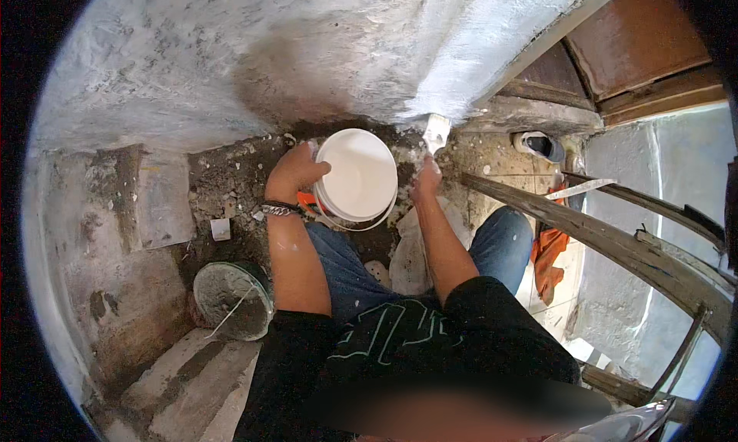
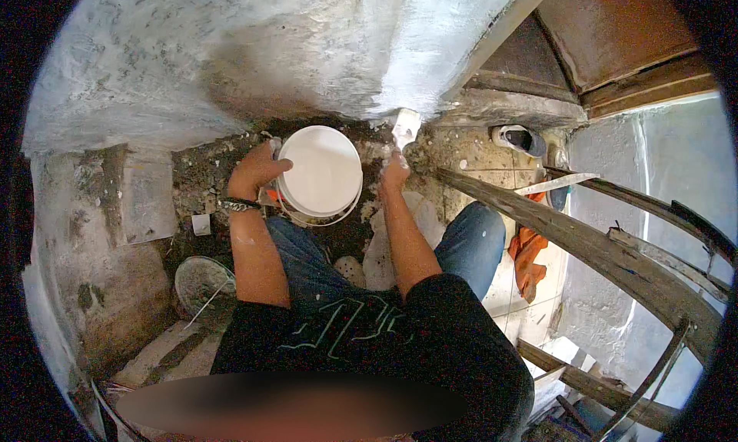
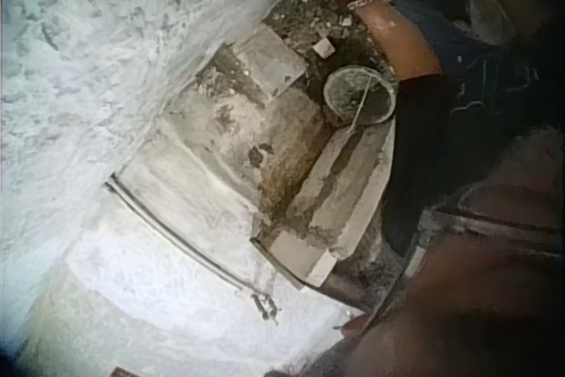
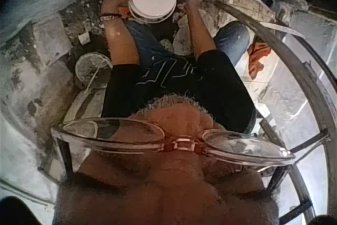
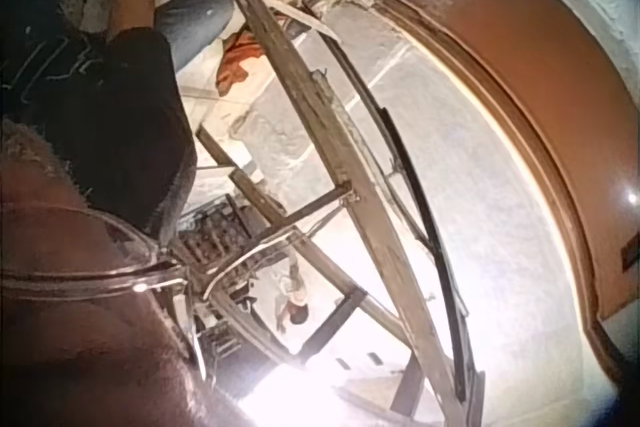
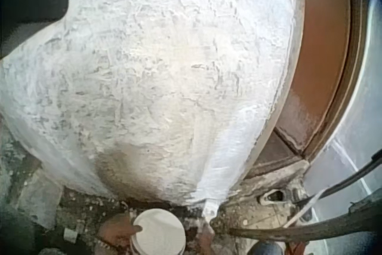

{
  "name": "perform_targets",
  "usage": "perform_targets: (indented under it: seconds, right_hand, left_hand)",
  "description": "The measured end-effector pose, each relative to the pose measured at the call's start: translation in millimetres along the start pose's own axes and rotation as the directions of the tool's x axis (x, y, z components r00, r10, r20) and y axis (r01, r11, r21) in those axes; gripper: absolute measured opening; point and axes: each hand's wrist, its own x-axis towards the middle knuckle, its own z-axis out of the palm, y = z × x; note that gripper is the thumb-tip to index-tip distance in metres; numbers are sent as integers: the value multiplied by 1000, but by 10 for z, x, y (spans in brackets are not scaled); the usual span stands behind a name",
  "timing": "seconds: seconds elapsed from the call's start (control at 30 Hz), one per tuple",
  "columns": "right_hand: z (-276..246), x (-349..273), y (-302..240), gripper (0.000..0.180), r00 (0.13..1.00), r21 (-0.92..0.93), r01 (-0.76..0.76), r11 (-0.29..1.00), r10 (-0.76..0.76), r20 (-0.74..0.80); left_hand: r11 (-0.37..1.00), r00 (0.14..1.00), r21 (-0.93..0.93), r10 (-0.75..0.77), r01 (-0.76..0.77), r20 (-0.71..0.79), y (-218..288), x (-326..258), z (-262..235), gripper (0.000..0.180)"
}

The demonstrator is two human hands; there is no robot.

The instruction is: The person applies white paint or primer to a rough interior wall using a paintbrush.

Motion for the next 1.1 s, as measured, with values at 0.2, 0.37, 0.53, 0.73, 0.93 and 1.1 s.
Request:
perform_targets:
  seconds: [0.2,0.37,0.53,0.73,0.93,1.1]
  right_hand:
    - [100,-40,147,25,950,-181,277,944,-241,199]
    - [74,-33,134,29,994,-52,107,993,-107,-2]
    - [114,-127,24,36,938,-354,324,877,-250,241]
    - [56,-349,-243,46,980,-413,161,897,-196,-43]
    - [-202,-287,-248,78,968,-501,98,860,34,247]
    - [-342,248,20,57,953,-510,-48,859,-113,-280]
  left_hand:
    - [993,995,-81,93,-90,23,-225,99,58,43]
    - [998,1000,-59,13,-12,25,-238,110,49,45]
    - [993,998,-114,-4,10,55,-132,68,-11,46]
    - [1000,999,1,5,-5,32,35,95,-33,46]
    - [992,999,117,-48,49,-12,103,31,-51,48]
    - [998,998,-64,3,1,61,65,-15,-74,49]
